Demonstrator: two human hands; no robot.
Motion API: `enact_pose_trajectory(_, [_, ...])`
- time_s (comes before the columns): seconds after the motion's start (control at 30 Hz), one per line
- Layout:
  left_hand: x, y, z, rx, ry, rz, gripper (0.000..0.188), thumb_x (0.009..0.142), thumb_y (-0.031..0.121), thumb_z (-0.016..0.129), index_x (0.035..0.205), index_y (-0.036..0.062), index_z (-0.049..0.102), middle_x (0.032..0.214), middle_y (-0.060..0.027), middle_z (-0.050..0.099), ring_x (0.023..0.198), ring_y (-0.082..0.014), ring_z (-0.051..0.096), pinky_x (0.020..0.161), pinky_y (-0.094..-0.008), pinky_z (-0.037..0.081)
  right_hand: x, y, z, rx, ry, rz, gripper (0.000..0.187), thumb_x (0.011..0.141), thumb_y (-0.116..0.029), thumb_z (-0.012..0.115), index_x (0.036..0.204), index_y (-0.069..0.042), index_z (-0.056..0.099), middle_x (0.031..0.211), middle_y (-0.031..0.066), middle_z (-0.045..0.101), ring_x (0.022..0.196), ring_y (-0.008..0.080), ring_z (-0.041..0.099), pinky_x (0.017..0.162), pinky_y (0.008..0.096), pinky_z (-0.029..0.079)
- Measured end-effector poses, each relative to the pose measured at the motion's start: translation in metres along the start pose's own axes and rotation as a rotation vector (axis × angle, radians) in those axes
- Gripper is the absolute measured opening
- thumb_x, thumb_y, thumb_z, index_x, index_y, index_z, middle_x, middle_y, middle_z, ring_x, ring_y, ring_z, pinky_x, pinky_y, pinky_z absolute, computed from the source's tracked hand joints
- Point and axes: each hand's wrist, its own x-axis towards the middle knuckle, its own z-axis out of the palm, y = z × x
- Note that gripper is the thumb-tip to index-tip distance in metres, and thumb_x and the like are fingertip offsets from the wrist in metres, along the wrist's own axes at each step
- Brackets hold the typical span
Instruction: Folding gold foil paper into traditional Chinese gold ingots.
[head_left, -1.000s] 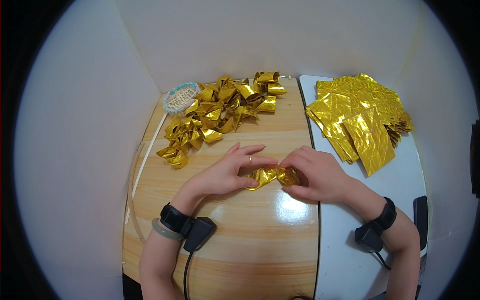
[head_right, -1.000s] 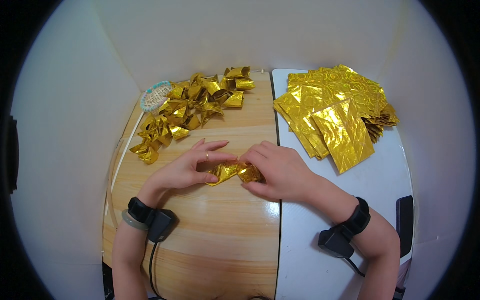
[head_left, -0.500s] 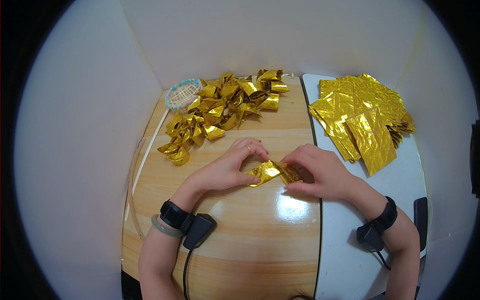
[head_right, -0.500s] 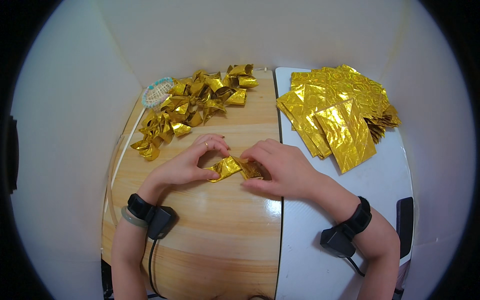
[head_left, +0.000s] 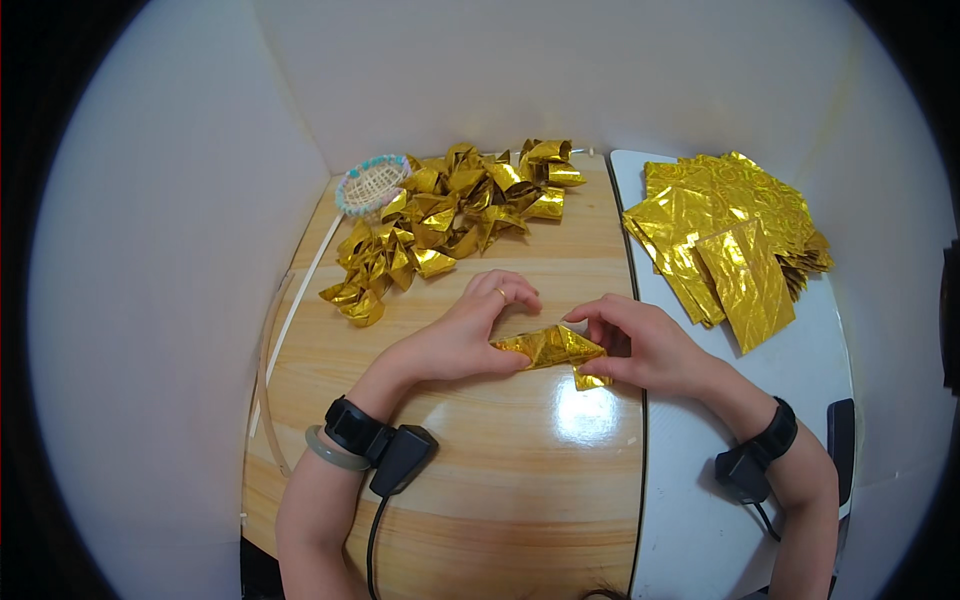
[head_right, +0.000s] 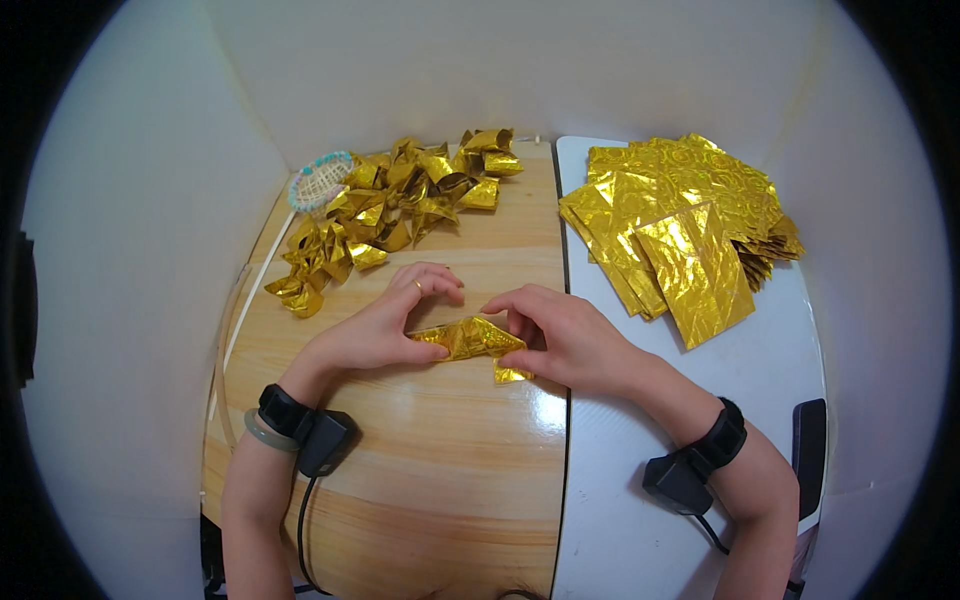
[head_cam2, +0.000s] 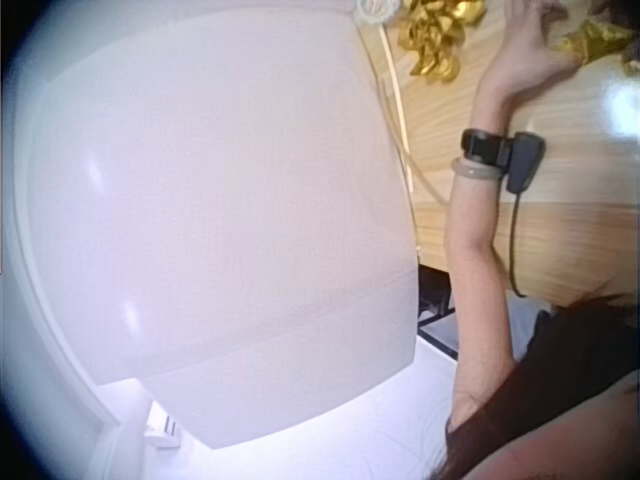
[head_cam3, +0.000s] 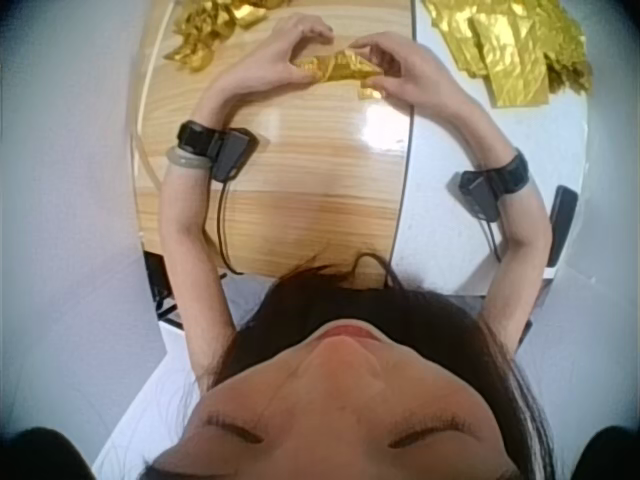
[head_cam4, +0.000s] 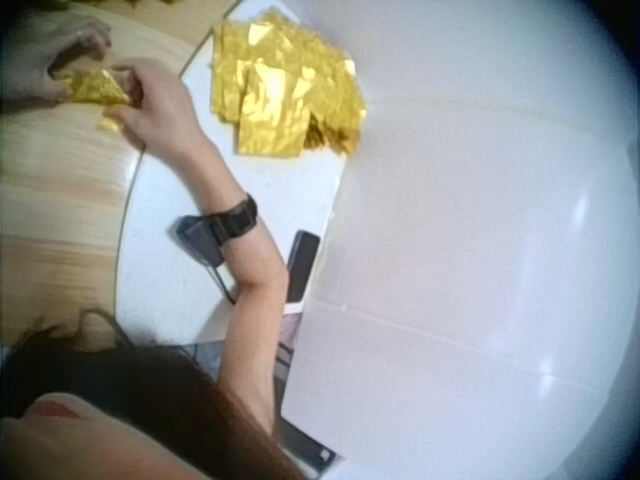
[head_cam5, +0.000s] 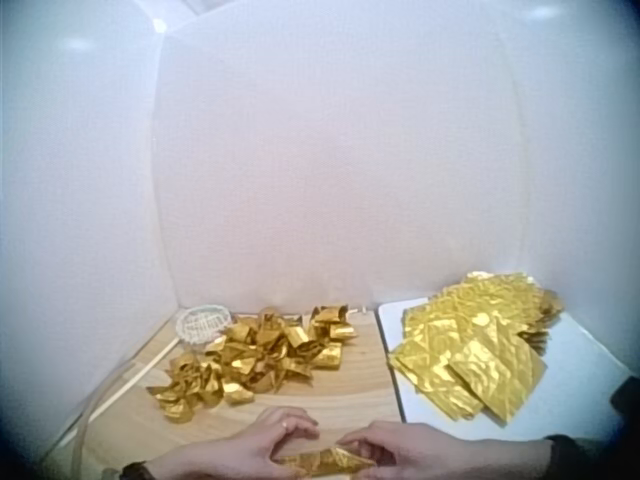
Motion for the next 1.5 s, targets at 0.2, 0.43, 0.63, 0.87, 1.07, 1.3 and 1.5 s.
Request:
enact_pose_trajectory(0.2, [0.001, -0.005, 0.001, -0.178, 0.013, -0.032, 0.047, 0.072, 0.004, 0.072, 0.115, 0.0071, 0.054, 0.124, -0.0077, 0.048, 0.124, -0.0209, 0.039, 0.104, -0.034, 0.032, 0.0, 0.009, 0.002, 0.107, 0.182, -0.023, 0.037, 0.076, -0.003, 0.071, 0.11, -0.006, 0.056, 0.081, 0.0031, 0.051, 0.069, 0.0126, 0.054, 0.064, 0.0245, 0.047])
enact_pose_trajectory(0.43, [0.003, 0.017, -0.002, -0.575, 0.098, -0.2, 0.056, 0.073, -0.002, 0.069, 0.126, 0.0059, 0.054, 0.123, -0.0043, 0.055, 0.118, -0.0174, 0.049, 0.102, -0.0327, 0.038, 0.001, 0.009, 0.002, 0.039, 0.276, -0.089, 0.036, 0.078, -0.004, 0.07, 0.11, -0.005, 0.054, 0.088, 0.0051, 0.054, 0.072, 0.0126, 0.056, 0.064, 0.0247, 0.048])
enact_pose_trajectory(0.63, [0.0, 0.011, -0.004, -0.358, 0.134, 0.049, 0.049, 0.08, 0.0, 0.064, 0.128, 0.0057, 0.054, 0.131, -0.0066, 0.051, 0.114, -0.0122, 0.05, 0.096, -0.0275, 0.042, 0.003, 0.003, 0.004, 0.272, 0.25, -0.041, 0.049, 0.082, -0.012, 0.068, 0.125, -0.006, 0.044, 0.109, 0.0125, 0.059, 0.086, 0.0158, 0.062, 0.071, 0.0275, 0.051])
enact_pose_trajectory(0.87, [0.01, 0.02, 0.017, -0.728, 0.159, -0.329, 0.029, 0.088, 0.007, 0.059, 0.116, -0.0014, 0.061, 0.105, -0.0068, 0.065, 0.094, -0.0102, 0.06, 0.082, -0.0226, 0.048, 0.003, 0.006, 0.007, -0.18, 0.262, -0.181, 0.058, 0.079, -0.023, 0.069, 0.127, -0.006, 0.043, 0.117, 0.0128, 0.055, 0.098, 0.0249, 0.061, 0.08, 0.0332, 0.051])
enact_pose_trajectory(1.07, [0.006, 0.019, 0.013, -0.714, 0.275, -0.284, 0.02, 0.086, 0.007, 0.062, 0.103, -0.0027, 0.065, 0.097, -0.0091, 0.067, 0.086, -0.0126, 0.064, 0.073, -0.0234, 0.052, 0.001, -0.016, 0.003, -0.263, 0.394, -0.182, 0.058, 0.073, -0.019, 0.07, 0.124, -0.007, 0.046, 0.119, 0.0139, 0.052, 0.101, 0.0281, 0.058, 0.081, 0.0365, 0.049])
enact_pose_trajectory(1.3, [0.002, 0.022, 0.004, -0.937, 0.193, -0.306, 0.017, 0.087, 0.009, 0.061, 0.1, -0.0024, 0.063, 0.083, -0.0079, 0.066, 0.06, -0.0125, 0.063, 0.051, -0.022, 0.051, -0.001, -0.008, -0.001, -0.374, 0.491, -0.393, 0.053, 0.072, -0.012, 0.072, 0.12, -0.007, 0.051, 0.107, 0.0117, 0.059, 0.085, 0.027, 0.062, 0.072, 0.0309, 0.051])
enact_pose_trajectory(1.5, [0.002, 0.007, -0.001, -1.001, 0.223, -0.322, 0.014, 0.083, 0.004, 0.065, 0.096, -0.0013, 0.062, 0.084, -0.0081, 0.066, 0.066, -0.0138, 0.065, 0.062, -0.0236, 0.054, 0.001, -0.006, -0.005, -0.046, 0.653, -0.269, 0.024, 0.082, -0.008, 0.066, 0.104, -0.003, 0.06, 0.092, 0.0047, 0.063, 0.08, 0.0142, 0.061, 0.066, 0.0256, 0.049])
